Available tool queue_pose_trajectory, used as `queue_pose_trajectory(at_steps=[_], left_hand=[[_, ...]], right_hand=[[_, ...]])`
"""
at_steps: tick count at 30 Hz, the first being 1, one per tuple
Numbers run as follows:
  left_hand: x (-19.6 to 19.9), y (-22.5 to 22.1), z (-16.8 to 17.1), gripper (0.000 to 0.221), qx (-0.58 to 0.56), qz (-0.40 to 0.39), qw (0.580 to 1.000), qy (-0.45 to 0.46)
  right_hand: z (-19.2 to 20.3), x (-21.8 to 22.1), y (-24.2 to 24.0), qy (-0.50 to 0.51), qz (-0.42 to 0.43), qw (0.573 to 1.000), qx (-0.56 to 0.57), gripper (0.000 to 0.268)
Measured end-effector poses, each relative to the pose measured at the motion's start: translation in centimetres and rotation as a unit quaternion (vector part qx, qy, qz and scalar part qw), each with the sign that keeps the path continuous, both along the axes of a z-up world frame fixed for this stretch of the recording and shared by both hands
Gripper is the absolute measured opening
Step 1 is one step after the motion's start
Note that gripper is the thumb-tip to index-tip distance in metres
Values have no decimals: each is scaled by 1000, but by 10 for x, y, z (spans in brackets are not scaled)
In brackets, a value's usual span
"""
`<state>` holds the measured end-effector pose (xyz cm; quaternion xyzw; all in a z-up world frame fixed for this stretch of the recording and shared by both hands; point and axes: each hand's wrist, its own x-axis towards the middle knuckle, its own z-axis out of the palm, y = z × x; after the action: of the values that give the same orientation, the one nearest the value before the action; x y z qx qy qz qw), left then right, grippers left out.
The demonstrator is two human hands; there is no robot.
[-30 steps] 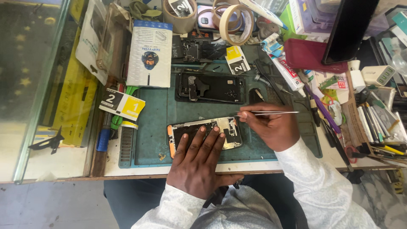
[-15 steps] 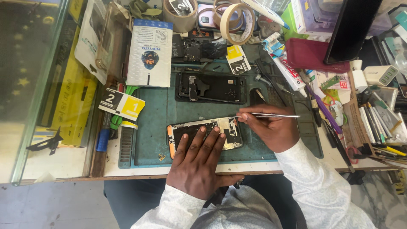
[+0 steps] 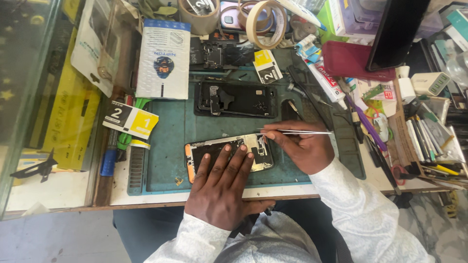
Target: The person uses tweezers and a purple plastic pry tool to remove small components and adhesive residue from the interior of a disassembled smartphone. They repeatedly scrape and lift parts from the phone's frame and internal surfaces, then place removed pieces on the workbench.
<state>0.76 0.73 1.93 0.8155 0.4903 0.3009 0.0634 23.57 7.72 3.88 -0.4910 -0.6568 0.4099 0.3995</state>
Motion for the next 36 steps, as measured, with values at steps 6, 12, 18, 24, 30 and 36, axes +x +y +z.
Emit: queue_pose_trajectory(at_steps=[6, 12, 18, 24, 30, 36], left_hand=[[0, 1, 2, 89, 0, 2, 1000, -11], [0, 1, 1, 92, 10, 2, 1000, -8], [-1, 0, -1, 91, 9, 2, 1000, -6], [-1, 1, -1, 92, 1, 4, 1000, -14], [-1, 1, 1, 93, 2, 1, 1000, -10], [-1, 0, -1, 92, 16, 3, 1000, -12]], right_hand=[[-1, -6, -2, -31, -74, 997, 0, 17], [4, -1, -2, -43, -16, 999, 25, 17], [14, -12, 5, -135, 41, 977, 159, 16], [17, -17, 9, -128, -27, 987, 92, 15], [22, -12, 3, -102, -22, 990, 100, 14], [24, -17, -4, -164, -22, 977, 133, 14]])
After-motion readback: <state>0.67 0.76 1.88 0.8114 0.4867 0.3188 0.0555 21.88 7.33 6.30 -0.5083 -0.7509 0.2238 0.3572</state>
